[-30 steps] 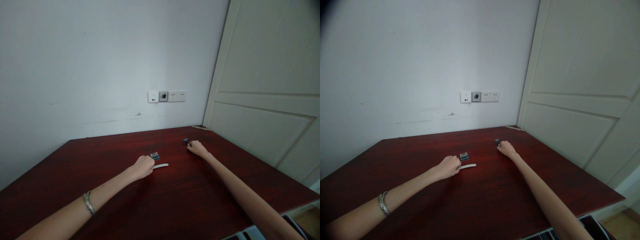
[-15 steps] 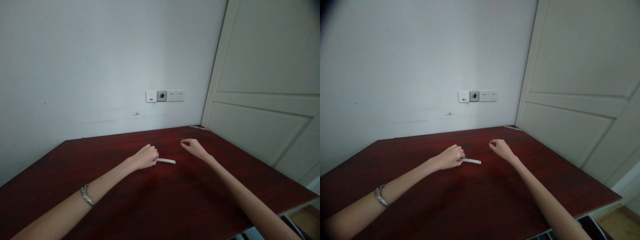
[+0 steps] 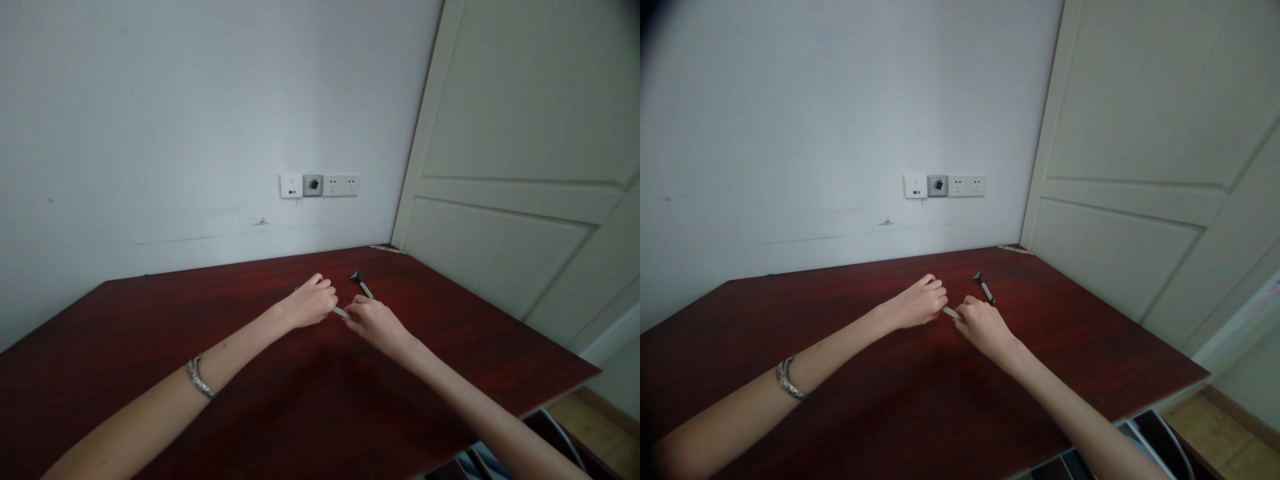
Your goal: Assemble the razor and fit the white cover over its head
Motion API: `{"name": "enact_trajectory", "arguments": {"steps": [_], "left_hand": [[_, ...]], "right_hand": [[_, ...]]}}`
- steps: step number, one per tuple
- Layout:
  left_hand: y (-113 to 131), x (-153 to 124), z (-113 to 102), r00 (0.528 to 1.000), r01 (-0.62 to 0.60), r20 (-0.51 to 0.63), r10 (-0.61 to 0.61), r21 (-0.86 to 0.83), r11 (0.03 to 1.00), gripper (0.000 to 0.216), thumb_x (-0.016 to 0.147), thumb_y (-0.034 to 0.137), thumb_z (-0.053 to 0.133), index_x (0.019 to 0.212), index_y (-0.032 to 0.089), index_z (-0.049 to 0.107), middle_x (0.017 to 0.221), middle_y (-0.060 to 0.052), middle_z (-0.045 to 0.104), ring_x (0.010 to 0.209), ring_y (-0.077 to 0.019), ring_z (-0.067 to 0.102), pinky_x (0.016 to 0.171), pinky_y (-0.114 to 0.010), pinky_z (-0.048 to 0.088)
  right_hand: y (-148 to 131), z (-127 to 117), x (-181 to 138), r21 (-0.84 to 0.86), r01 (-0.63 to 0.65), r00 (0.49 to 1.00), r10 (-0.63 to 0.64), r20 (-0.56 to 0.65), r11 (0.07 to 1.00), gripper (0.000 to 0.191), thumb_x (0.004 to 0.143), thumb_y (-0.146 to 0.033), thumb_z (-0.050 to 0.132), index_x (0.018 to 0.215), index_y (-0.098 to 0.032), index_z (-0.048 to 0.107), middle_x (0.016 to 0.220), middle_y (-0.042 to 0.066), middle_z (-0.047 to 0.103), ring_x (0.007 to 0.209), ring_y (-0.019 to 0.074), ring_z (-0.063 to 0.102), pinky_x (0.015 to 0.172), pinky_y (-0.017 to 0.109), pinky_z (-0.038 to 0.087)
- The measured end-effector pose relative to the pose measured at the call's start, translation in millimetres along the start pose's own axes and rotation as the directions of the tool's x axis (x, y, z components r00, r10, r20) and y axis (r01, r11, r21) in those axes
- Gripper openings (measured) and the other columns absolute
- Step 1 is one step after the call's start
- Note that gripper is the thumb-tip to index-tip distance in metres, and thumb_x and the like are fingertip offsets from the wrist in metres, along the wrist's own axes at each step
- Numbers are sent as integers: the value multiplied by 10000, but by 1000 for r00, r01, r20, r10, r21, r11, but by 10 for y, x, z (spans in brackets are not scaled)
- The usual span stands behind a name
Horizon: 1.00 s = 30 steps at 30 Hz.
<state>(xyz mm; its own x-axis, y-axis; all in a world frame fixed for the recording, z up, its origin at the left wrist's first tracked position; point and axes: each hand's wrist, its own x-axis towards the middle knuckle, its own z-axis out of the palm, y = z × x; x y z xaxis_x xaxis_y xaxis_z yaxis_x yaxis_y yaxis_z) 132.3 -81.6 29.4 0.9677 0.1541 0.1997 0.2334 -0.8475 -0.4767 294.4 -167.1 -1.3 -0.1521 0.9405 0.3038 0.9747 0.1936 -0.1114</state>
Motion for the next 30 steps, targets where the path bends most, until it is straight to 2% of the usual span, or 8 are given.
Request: {"name": "enact_trajectory", "arguments": {"steps": [3, 6, 10, 12, 14, 17, 22, 30], "left_hand": [[7, 16, 33, 997, 56, -52, -56, -7, 998, 120, 815, 231, 521, 801, 139, 598, 864, -81, 597, 914, -221, 479, 826, -353, 310], [-74, -19, 61, 981, 155, -105, -164, -86, 984, 222, 850, 308, 478, 897, 135, 608, 922, -88, 583, 946, -222, 461, 824, -344, 335], [-313, -152, 219, 935, 302, -107, -338, -254, 919, 313, 873, 357, 427, 1006, 138, 607, 966, -85, 574, 960, -209, 458, 838, -331, 364], [-443, -245, 365, 913, 370, -45, -406, -328, 869, 345, 858, 394, 437, 1002, 136, 615, 974, -88, 575, 967, -213, 465, 853, -328, 373], [-545, -346, 525, 888, 445, 76, -454, -399, 802, 413, 834, 461, 445, 1030, 136, 609, 999, -96, 574, 976, -223, 480, 833, -321, 393], [-627, -491, 716, 849, 528, 249, -467, -454, 717, 551, 789, 553, 453, 1104, 117, 575, 1044, -120, 572, 986, -234, 506, 825, -311, 404], [-641, -651, 816, 824, 557, 370, -429, -391, 733, 711, 711, 696, 424, 1136, 145, 569, 1087, -136, 576, 991, -264, 521, 826, -332, 389], [-625, -753, 761, 809, 557, 440, -390, -363, 747, 780, 615, 753, 478, 1126, 171, 568, 1100, -128, 574, 1007, -279, 512, 803, -336, 381]], "right_hand": [[118, 62, 7, 80, 14, 999, -10, -48, 997, 166, 809, -255, 528, 743, -174, 657, 789, 53, 608, 647, 134, 577, 566, 216, 367], [354, 106, 43, 165, 17, 994, 1, -108, 986, 180, 798, -254, 529, 765, -173, 686, 758, 56, 632, 653, 147, 585, 618, 231, 401], [873, 161, 107, 206, -110, 974, 147, -173, 972, 229, 788, -282, 521, 803, -164, 717, 768, 76, 677, 684, 183, 617, 651, 253, 425], [1161, 199, 127, 234, -197, 954, 241, -177, 952, 242, 783, -294, 521, 803, -164, 725, 818, 82, 698, 745, 198, 639, 677, 246, 435], [1411, 247, 137, 209, -320, 927, 351, -135, 924, 239, 769, -287, 534, 779, -153, 731, 799, 92, 707, 752, 211, 652, 674, 244, 439], [1651, 328, 141, 174, -427, 896, 442, -51, 887, 214, 745, -264, 555, 765, -146, 732, 782, 97, 711, 746, 206, 658, 646, 229, 438], [1707, 432, 148, 161, -458, 887, 460, 23, 874, 204, 736, -258, 574, 770, -134, 732, 777, 100, 709, 731, 196, 655, 642, 230, 439], [1536, 482, 194, 177, -402, 914, 404, 24, 899, 245, 766, -291, 544, 792, -136, 731, 770, 107, 702, 754, 226, 652, 665, 263, 451]]}}
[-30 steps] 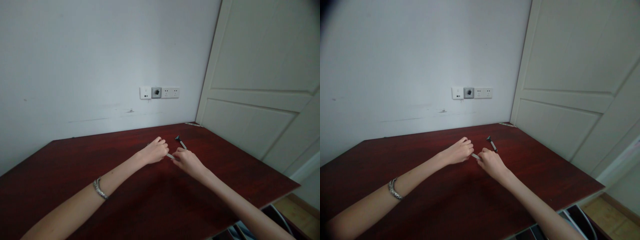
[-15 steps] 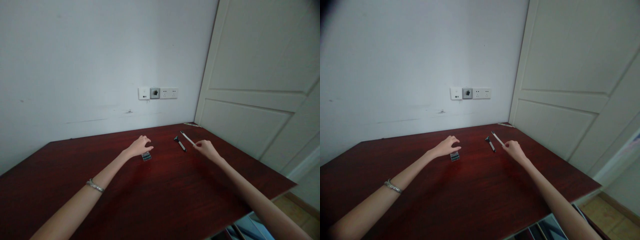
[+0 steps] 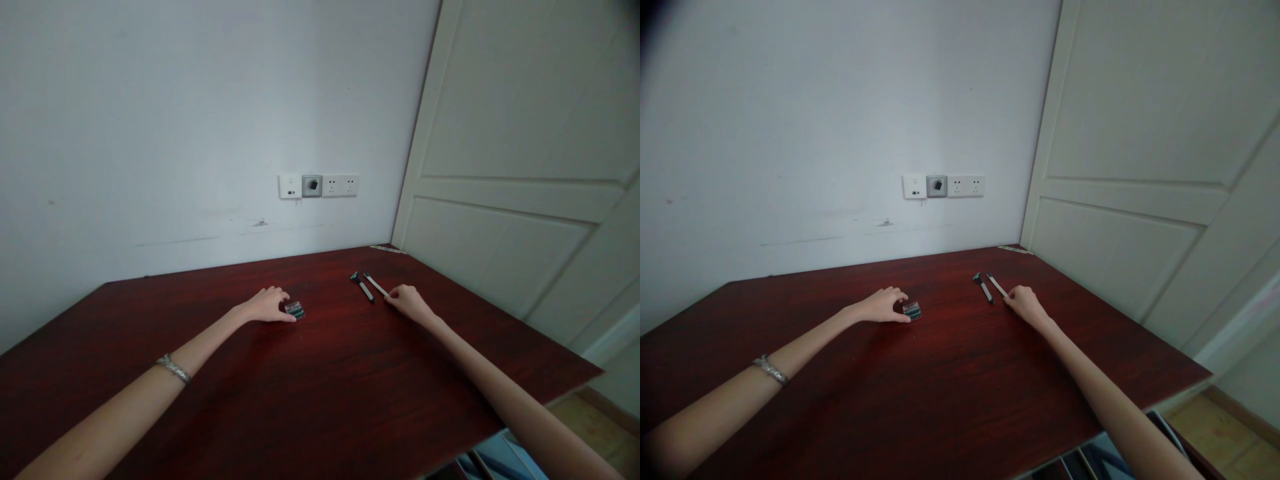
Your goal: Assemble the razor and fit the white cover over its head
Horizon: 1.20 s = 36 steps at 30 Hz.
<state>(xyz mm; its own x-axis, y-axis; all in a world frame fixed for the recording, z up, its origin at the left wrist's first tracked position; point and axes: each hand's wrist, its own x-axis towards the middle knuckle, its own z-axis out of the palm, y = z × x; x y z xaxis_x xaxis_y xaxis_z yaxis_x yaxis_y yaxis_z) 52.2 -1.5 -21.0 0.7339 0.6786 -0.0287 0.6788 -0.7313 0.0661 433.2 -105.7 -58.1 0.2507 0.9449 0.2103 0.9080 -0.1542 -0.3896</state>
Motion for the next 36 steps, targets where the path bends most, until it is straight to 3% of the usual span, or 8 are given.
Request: {"name": "enact_trajectory", "arguments": {"steps": [7, 13, 25, 32, 36], "left_hand": [[-37, -26, 34, 1000, -27, -6, 27, 7, 1000, 740, 608, 732, 517, 1085, 170, 579, 1058, -121, 575, 977, -270, 513, 782, -327, 383], [-36, -31, 44, 999, -37, -22, 37, 14, 999, 678, 625, 702, 531, 1030, 163, 596, 1018, -115, 579, 938, -257, 522, 752, -311, 388], [9, -57, 42, 997, -57, -47, 57, 5, 998, 576, 668, 655, 532, 956, 163, 613, 958, -100, 566, 880, -227, 520, 726, -293, 386], [16, -57, 58, 996, -74, -57, 73, -25, 997, 482, 700, 587, 541, 924, 166, 607, 932, -82, 560, 855, -205, 515, 730, -285, 383], [79, -57, 39, 992, -101, -85, 97, -51, 994, 433, 699, 533, 566, 921, 163, 601, 907, -72, 564, 841, -198, 516, 723, -283, 389]], "right_hand": [[-18, 29, 22, -49, 70, 997, -69, 23, 996, 280, 802, -265, 505, 958, -127, 691, 893, 109, 696, 831, 221, 640, 717, 269, 441], [45, 44, 42, -59, 77, 996, -74, 51, 995, 297, 814, -294, 490, 958, -129, 691, 912, 114, 691, 836, 227, 637, 721, 279, 440], [131, -39, 9, -9, 67, 998, -67, -14, 998, 367, 820, -395, 469, 956, -135, 689, 916, 120, 689, 857, 242, 639, 757, 288, 450], [9, -102, -42, 39, 108, 991, -105, -83, 993, 336, 815, -342, 477, 976, -136, 687, 957, 114, 683, 893, 237, 628, 794, 295, 446], [-191, -134, -124, 43, 226, 968, -219, -121, 973, 328, 815, -333, 482, 998, -133, 668, 925, 106, 664, 817, 210, 617, 754, 300, 453]]}}
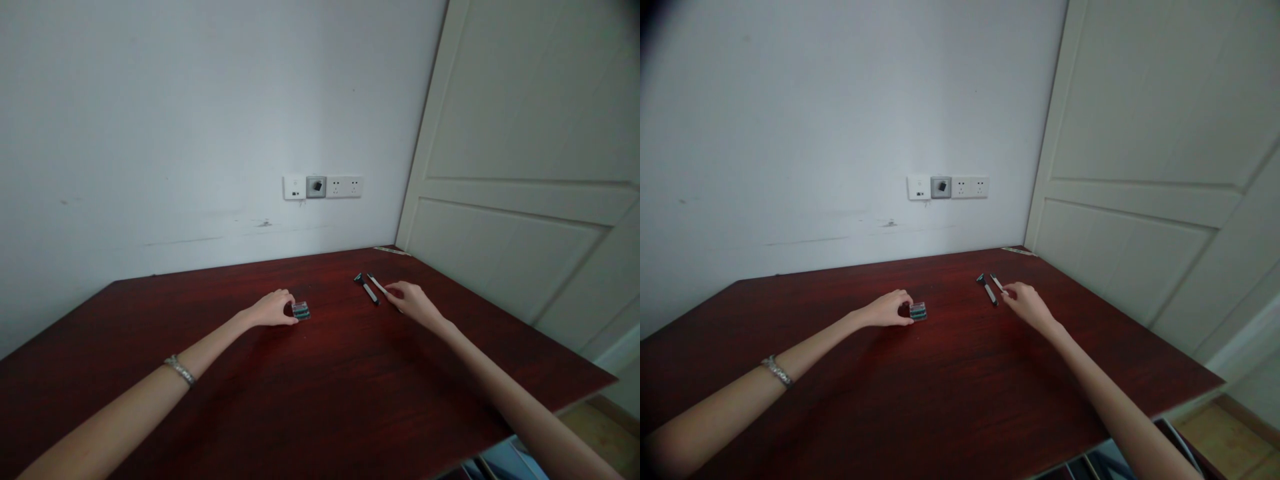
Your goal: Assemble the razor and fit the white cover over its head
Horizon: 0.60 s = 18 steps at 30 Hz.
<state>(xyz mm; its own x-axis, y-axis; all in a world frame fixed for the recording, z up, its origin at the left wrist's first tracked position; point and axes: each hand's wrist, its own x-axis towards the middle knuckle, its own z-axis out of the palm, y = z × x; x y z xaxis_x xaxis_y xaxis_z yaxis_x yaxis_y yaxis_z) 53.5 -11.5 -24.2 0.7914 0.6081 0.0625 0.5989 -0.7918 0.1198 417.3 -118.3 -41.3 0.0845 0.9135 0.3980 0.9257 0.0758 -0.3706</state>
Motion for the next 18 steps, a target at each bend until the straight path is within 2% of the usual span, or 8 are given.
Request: {"name": "enact_trajectory", "arguments": {"steps": [2, 4, 7, 9, 11, 14, 18], "left_hand": [[70, 22, -17, 999, -30, -25, 30, -8, 1000, 412, 693, 508, 582, 912, 160, 600, 898, -68, 568, 844, -196, 518, 729, -282, 393], [173, 54, -38, 996, -65, -58, 65, -10, 998, 396, 689, 485, 595, 916, 160, 598, 894, -63, 570, 846, -192, 520, 734, -281, 396], [377, 105, -73, 987, -131, -89, 131, 2, 991, 393, 682, 474, 611, 921, 162, 592, 900, -57, 572, 847, -187, 523, 736, -281, 403], [526, 127, -95, 981, -166, -97, 167, 22, 986, 403, 676, 466, 623, 934, 158, 587, 895, -55, 575, 842, -186, 527, 729, -281, 410], [662, 139, -112, 972, -207, -107, 211, 43, 977, 414, 670, 462, 635, 942, 155, 581, 901, -54, 581, 859, -188, 533, 769, -290, 413], [806, 145, -125, 957, -255, -126, 262, 70, 964, 399, 673, 461, 640, 924, 158, 580, 894, -43, 587, 853, -181, 547, 875, -323, 387], [885, 155, -126, 953, -268, -128, 276, 78, 960, 415, 677, 478, 634, 927, 151, 577, 895, -49, 590, 847, -183, 556, 864, -320, 399]], "right_hand": [[-177, -10, -25, 26, 85, 995, -87, 47, 996, 325, 817, -346, 491, 1024, -157, 654, 923, 90, 645, 781, 190, 607, 735, 300, 455], [-392, -19, -56, 60, 176, 978, -182, 103, 983, 353, 819, -373, 502, 1082, -173, 625, 978, 88, 621, 840, 190, 595, 772, 309, 450], [-724, -35, -102, 139, 316, 916, -340, 213, 939, 513, 770, -446, 572, 1214, -191, 536, 1119, 95, 566, 967, 202, 562, 848, 320, 429], [-905, -46, -124, 183, 348, 872, -390, 297, 919, 633, 715, -480, 626, 1267, -207, 483, 1194, 96, 524, 998, 210, 550, 858, 325, 427], [-1028, -57, -133, 214, 367, 842, -421, 338, 905, 672, 681, -490, 656, 1266, -209, 479, 1200, 94, 515, 1020, 219, 539, 870, 327, 420], [-1105, -71, -128, 238, 387, 823, -450, 348, 891, 580, 685, -469, 662, 1183, -199, 536, 1125, 80, 543, 997, 212, 543, 857, 314, 419], [-1101, -83, -130, 220, 391, 823, -447, 351, 894, 435, 694, -409, 667, 1057, -185, 583, 1011, 57, 565, 888, 185, 560, 775, 285, 431]]}}
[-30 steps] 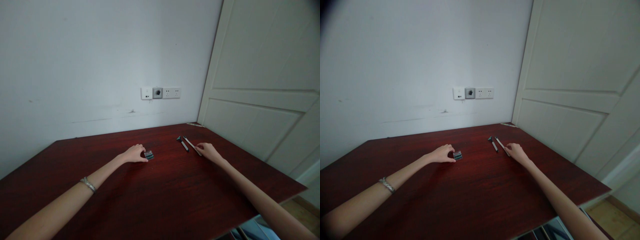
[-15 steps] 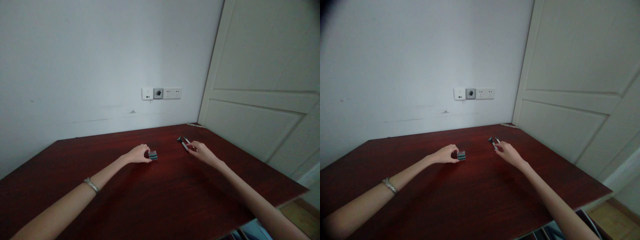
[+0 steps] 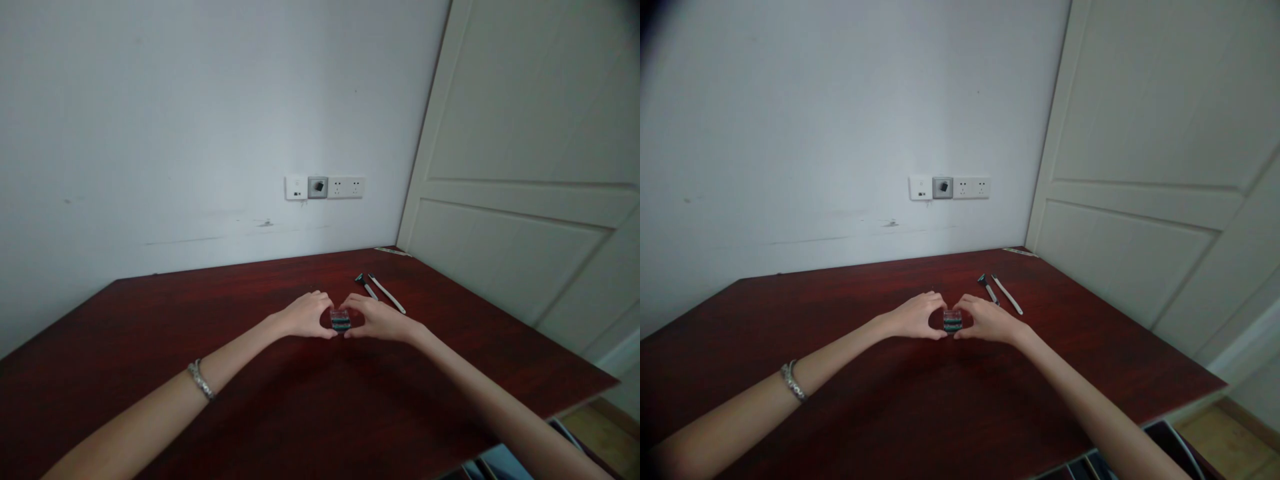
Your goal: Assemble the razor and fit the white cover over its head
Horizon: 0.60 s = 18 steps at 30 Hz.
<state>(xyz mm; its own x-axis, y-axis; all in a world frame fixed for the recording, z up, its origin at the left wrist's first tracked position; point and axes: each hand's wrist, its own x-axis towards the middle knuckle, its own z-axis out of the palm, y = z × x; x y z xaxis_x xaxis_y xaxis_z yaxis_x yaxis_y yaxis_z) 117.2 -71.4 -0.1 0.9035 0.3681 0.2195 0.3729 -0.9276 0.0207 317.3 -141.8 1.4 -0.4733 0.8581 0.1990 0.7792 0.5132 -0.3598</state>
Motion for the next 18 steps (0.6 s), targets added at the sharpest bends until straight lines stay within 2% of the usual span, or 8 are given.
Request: {"name": "enact_trajectory", "arguments": {"steps": [4, 8, 11, 14, 18], "left_hand": [[8, 8, 20, 999, 16, 35, -16, -3, 1000, 484, 697, 517, 608, 996, 139, 561, 951, -74, 599, 889, -203, 561, 825, -314, 416], [-62, -39, 65, 995, 72, 77, -71, -13, 997, 674, 751, 603, 495, 1207, 107, 458, 1154, -141, 549, 1038, -254, 525, 859, -340, 400], [-173, -116, 83, 982, 147, 125, -141, -41, 988, 680, 809, 590, 408, 1285, 104, 393, 1209, -154, 521, 1071, -254, 511, 862, -332, 392], [-288, -204, 74, 965, 215, 168, -201, -69, 974, 651, 830, 574, 378, 1284, 109, 402, 1197, -149, 527, 1048, -242, 521, 840, -314, 396], [-383, -287, 61, 952, 258, 191, -238, -91, 962, 621, 836, 568, 362, 1268, 126, 427, 1186, -137, 532, 1044, -238, 518, 833, -305, 390]], "right_hand": [[19, -4, -22, -34, 11, 1000, -12, -10, 999, 386, 691, -372, 667, 1016, -182, 576, 983, 45, 562, 858, 173, 552, 740, 274, 422], [218, -82, -22, -7, -15, 1000, 15, -18, 1000, 396, 710, -366, 642, 1050, -175, 568, 985, 50, 558, 808, 154, 546, 718, 268, 425], [611, -216, -31, 13, -85, 995, 85, -48, 996, 446, 710, -380, 627, 1097, -165, 570, 1002, 67, 569, 832, 167, 550, 749, 288, 428], [1156, -369, -71, 12, -163, 984, 163, -77, 987, 501, 673, -414, 637, 1102, -161, 589, 1046, 88, 579, 922, 207, 551, 808, 317, 424], [1816, -503, -148, -4, -286, 957, 285, -57, 958, 568, 630, -415, 641, 1114, -120, 597, 1035, 125, 606, 874, 230, 578, 776, 325, 449]]}}
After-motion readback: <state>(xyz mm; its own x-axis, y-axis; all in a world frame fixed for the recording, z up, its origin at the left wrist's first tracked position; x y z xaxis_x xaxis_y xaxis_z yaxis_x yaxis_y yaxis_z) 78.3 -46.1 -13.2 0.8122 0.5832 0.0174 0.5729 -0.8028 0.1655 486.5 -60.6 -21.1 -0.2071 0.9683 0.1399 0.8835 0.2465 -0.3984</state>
